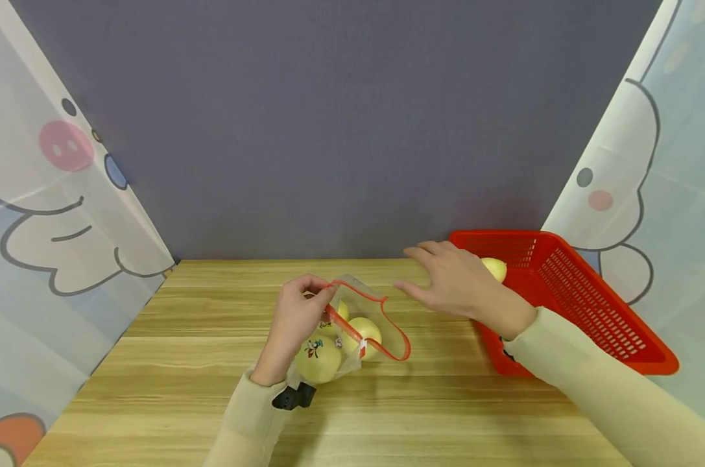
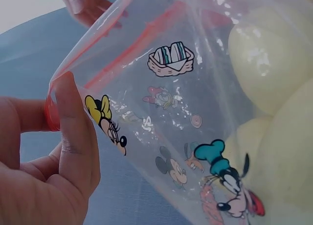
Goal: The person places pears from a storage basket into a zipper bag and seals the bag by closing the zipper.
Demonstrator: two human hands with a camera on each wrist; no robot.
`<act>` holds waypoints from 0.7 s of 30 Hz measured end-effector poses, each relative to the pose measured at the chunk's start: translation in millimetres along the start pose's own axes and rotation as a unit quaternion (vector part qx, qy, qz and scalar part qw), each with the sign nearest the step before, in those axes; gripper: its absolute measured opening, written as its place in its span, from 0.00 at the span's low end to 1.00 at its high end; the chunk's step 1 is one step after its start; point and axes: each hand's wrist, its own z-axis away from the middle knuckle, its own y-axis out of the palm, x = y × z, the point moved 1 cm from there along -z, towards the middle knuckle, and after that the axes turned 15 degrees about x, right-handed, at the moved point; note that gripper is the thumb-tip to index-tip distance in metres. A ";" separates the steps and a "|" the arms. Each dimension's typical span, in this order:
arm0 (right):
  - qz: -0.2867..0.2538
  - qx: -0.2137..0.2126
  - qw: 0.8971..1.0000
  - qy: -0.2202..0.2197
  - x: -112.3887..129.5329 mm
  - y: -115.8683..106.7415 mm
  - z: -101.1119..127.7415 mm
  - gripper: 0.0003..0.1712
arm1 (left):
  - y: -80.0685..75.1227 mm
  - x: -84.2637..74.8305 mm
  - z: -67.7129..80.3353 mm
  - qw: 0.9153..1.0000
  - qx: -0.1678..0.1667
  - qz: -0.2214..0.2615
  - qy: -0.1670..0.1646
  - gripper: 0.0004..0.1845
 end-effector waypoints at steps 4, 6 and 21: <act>-0.004 0.036 0.999 0.030 -11.2 1.1 -1.2 0.44 | 0.2 -0.6 1.0 1.000 0.001 0.001 -0.002 0.06; -0.004 0.050 0.998 0.046 -17.7 1.9 -2.6 0.45 | 0.1 -0.7 1.2 1.000 0.002 0.003 -0.003 0.06; -0.004 0.017 0.996 0.083 -67.3 10.5 -13.6 0.48 | -0.4 -1.0 0.4 1.000 0.005 0.001 -0.005 0.05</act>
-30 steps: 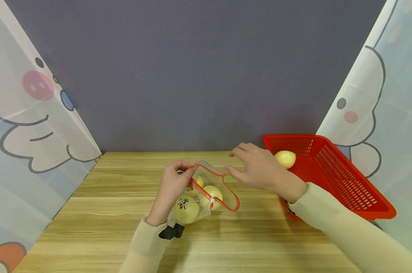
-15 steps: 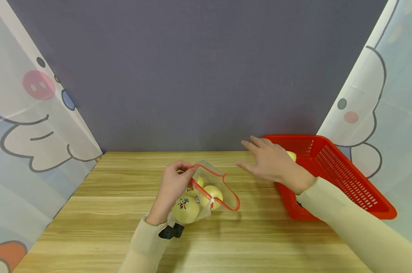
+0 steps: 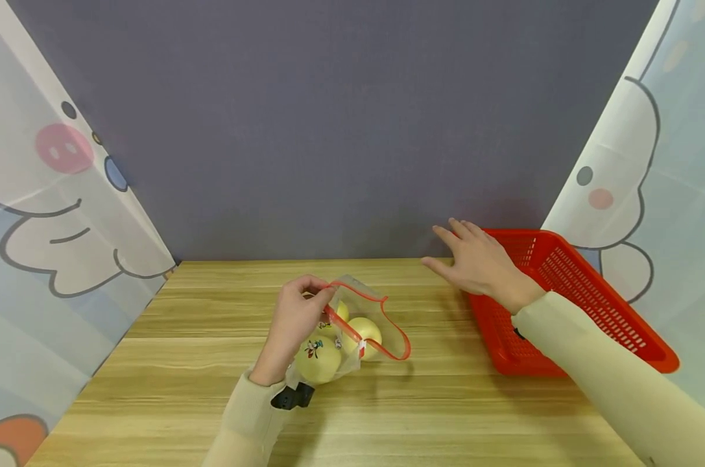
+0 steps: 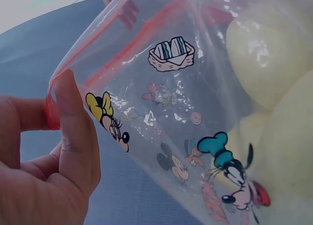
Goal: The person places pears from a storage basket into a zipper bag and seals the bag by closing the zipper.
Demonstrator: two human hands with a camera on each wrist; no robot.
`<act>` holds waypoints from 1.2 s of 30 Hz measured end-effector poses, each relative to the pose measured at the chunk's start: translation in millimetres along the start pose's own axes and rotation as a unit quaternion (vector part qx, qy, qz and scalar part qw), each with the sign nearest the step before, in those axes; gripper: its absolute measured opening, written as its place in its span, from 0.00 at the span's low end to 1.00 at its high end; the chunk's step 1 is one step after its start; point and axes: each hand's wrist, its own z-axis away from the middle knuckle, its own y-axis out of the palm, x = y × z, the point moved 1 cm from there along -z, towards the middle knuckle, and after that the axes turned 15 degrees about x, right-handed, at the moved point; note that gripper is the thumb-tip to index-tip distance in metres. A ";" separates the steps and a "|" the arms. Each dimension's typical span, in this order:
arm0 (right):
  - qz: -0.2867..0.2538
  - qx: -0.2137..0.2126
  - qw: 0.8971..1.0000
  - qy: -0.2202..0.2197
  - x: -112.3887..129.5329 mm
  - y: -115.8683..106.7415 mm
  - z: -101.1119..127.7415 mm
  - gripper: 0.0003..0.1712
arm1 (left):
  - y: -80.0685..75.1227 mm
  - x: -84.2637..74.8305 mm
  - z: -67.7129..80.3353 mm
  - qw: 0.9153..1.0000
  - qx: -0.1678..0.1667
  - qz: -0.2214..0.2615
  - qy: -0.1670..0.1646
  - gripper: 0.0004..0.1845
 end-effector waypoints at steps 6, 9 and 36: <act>-0.004 0.012 1.000 0.019 -17.0 3.5 -4.8 0.49 | -1.9 -0.1 -0.7 1.000 0.000 0.003 -0.006 0.05; -0.008 0.017 0.999 0.029 -25.6 6.4 -7.9 0.50 | -3.4 -0.1 -0.9 1.000 0.001 0.003 -0.004 0.06; -0.107 0.091 0.987 0.083 -89.6 29.8 -25.3 0.52 | -4.3 -0.3 2.1 1.000 -0.005 0.002 -0.003 0.06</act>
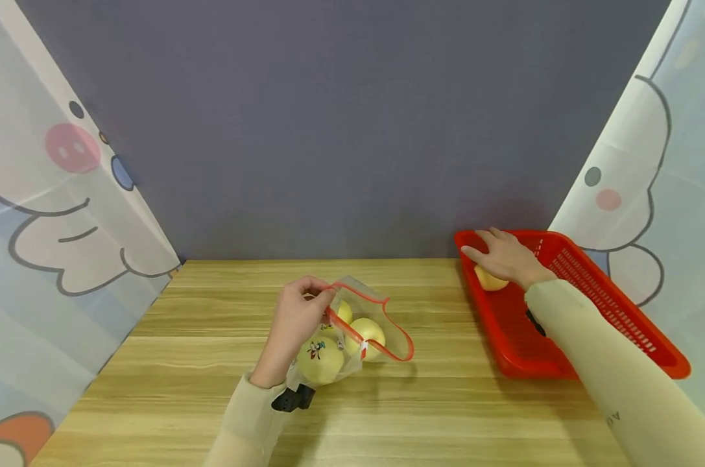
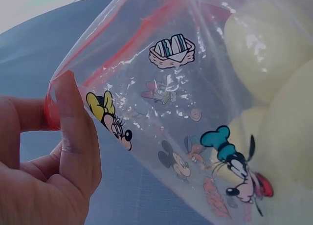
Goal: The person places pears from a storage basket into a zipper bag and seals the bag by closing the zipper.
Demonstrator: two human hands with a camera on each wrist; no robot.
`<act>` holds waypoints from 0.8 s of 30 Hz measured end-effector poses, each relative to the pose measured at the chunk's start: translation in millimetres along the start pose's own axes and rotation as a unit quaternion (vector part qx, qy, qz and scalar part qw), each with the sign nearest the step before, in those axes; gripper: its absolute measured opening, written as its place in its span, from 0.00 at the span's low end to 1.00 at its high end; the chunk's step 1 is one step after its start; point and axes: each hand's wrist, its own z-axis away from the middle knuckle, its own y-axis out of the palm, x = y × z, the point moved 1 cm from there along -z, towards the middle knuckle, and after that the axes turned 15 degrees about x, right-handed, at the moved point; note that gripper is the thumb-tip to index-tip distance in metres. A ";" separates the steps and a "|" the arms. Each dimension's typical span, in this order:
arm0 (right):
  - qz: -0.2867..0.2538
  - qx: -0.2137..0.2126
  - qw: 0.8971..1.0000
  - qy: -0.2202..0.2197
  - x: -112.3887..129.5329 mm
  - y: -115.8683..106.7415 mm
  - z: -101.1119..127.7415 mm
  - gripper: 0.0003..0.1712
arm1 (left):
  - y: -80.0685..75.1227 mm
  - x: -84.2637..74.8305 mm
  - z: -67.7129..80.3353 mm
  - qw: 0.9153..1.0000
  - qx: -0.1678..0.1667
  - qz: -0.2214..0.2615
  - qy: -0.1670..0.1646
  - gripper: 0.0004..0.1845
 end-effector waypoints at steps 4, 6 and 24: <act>-0.013 0.013 1.000 0.001 -13.2 5.8 -4.6 0.52 | 0.3 0.3 0.0 1.000 0.001 0.001 0.001 0.06; -0.013 0.018 1.000 -0.004 -18.1 8.8 -7.3 0.51 | 0.5 0.4 0.1 1.000 0.001 0.001 0.001 0.06; 0.004 0.068 0.997 -0.026 -43.5 25.5 -15.4 0.37 | 1.9 -0.4 1.7 1.000 0.002 -0.004 0.008 0.06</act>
